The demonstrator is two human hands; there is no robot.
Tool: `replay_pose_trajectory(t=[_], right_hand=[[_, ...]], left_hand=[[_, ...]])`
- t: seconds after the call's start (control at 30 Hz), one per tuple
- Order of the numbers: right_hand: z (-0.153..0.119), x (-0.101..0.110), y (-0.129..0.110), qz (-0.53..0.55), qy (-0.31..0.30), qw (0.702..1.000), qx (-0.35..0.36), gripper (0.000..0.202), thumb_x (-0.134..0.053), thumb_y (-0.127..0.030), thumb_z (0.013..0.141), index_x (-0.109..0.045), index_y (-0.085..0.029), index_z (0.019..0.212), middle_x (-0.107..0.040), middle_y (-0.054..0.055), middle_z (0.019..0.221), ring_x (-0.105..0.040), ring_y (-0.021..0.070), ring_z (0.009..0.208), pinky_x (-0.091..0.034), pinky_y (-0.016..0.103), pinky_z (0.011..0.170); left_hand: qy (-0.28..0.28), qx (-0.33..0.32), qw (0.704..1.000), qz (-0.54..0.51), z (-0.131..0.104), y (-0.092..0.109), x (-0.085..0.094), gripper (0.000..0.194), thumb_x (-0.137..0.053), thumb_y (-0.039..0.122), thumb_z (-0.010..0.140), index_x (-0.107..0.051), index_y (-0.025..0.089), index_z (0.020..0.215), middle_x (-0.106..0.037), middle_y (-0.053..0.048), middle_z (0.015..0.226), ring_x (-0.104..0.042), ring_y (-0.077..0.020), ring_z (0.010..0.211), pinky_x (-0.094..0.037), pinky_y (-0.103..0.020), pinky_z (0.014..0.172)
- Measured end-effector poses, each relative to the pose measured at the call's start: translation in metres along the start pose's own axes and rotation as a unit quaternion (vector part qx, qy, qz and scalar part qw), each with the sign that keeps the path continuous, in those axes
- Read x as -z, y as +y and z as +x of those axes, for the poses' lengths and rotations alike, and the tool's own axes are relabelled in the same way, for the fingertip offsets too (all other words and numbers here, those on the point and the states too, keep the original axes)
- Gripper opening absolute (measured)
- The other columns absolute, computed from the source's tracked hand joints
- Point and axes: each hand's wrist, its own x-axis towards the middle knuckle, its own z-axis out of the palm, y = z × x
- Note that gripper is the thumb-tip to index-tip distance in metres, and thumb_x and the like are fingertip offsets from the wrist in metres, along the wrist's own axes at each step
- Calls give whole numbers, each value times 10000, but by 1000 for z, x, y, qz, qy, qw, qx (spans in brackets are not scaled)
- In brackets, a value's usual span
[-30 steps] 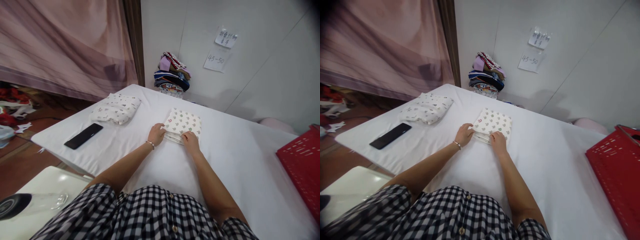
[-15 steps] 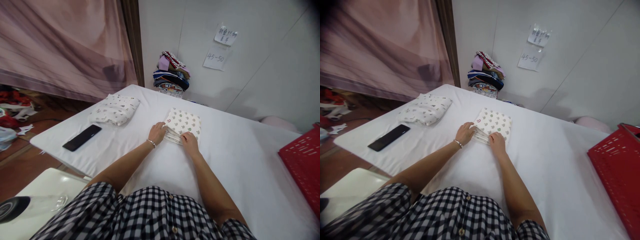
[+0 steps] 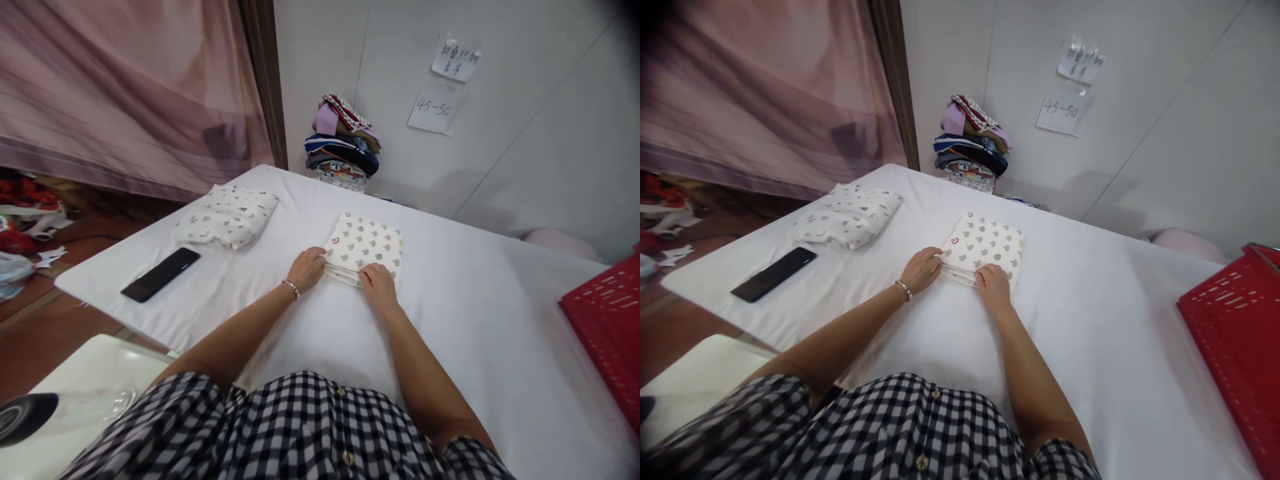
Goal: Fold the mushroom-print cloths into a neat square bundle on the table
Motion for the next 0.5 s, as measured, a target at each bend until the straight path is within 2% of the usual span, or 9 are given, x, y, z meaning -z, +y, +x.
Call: replay_pose_trajectory(t=[0.23,0.5], right_hand=[[-1,0,2,-27,-22,999,7,155,-505,-277,863,-648,-218,881,-610,50,915,-505,197,864,-381,324,770],[-1,-1,3,-27,-25,999,10,197,-480,-281,883,-665,-222,917,-611,51,909,-501,196,861,-381,324,776]], left_hand=[[6,11,999,-33,4,0,1,135,-449,120,799,-562,189,768,-621,-84,1067,-536,-203,1016,-436,-343,806],[-12,55,998,-41,12,1,-2,93,-473,129,788,-548,183,796,-637,-53,803,-585,-182,793,-421,-345,764]])
